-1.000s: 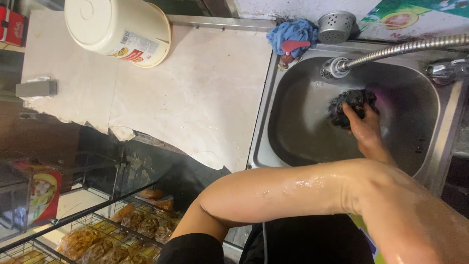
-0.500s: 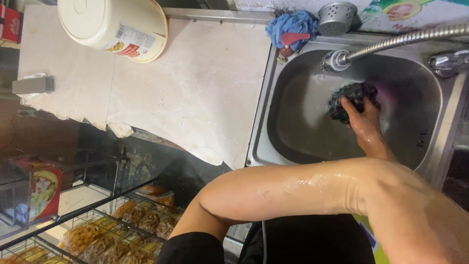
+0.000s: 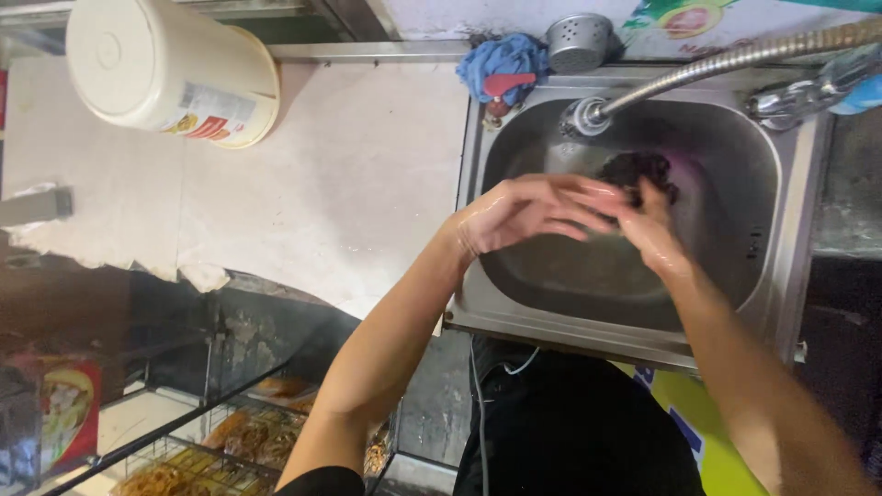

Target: Washing a cloth in a sink using soap powder.

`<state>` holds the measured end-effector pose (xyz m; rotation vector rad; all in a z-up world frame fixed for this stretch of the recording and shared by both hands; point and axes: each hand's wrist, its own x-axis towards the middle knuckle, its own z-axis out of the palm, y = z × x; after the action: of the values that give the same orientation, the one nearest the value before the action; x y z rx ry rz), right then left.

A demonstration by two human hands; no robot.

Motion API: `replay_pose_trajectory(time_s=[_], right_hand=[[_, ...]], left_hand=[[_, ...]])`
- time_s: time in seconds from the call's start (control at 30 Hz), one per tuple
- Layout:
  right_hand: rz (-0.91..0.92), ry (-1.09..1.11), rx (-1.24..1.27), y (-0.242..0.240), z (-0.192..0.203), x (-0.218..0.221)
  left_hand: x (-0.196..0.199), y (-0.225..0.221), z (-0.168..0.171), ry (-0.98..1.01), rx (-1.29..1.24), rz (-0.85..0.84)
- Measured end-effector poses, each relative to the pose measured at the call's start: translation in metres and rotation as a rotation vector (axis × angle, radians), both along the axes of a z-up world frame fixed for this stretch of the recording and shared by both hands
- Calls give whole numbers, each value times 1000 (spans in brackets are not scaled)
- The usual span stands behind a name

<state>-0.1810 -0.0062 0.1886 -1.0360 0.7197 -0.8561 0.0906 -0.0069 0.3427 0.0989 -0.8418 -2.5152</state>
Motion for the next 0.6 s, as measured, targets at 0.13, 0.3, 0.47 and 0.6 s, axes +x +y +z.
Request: replay_pose_trajectory(time_s=[0.13,0.3,0.47,0.6], right_hand=[[-256,815,-181,0,23,30],[-120,871,-761,4,55,39],[-316,625,49,-12,82,30],[-272,580,-191,-38,18,29]], left_hand=[[-14,1,-63,-579,116,302],[-43,0,-147,-725,295,532],[-39,-9,-225,-916,601,1077],[-61,1,-246,-973,388,1394]])
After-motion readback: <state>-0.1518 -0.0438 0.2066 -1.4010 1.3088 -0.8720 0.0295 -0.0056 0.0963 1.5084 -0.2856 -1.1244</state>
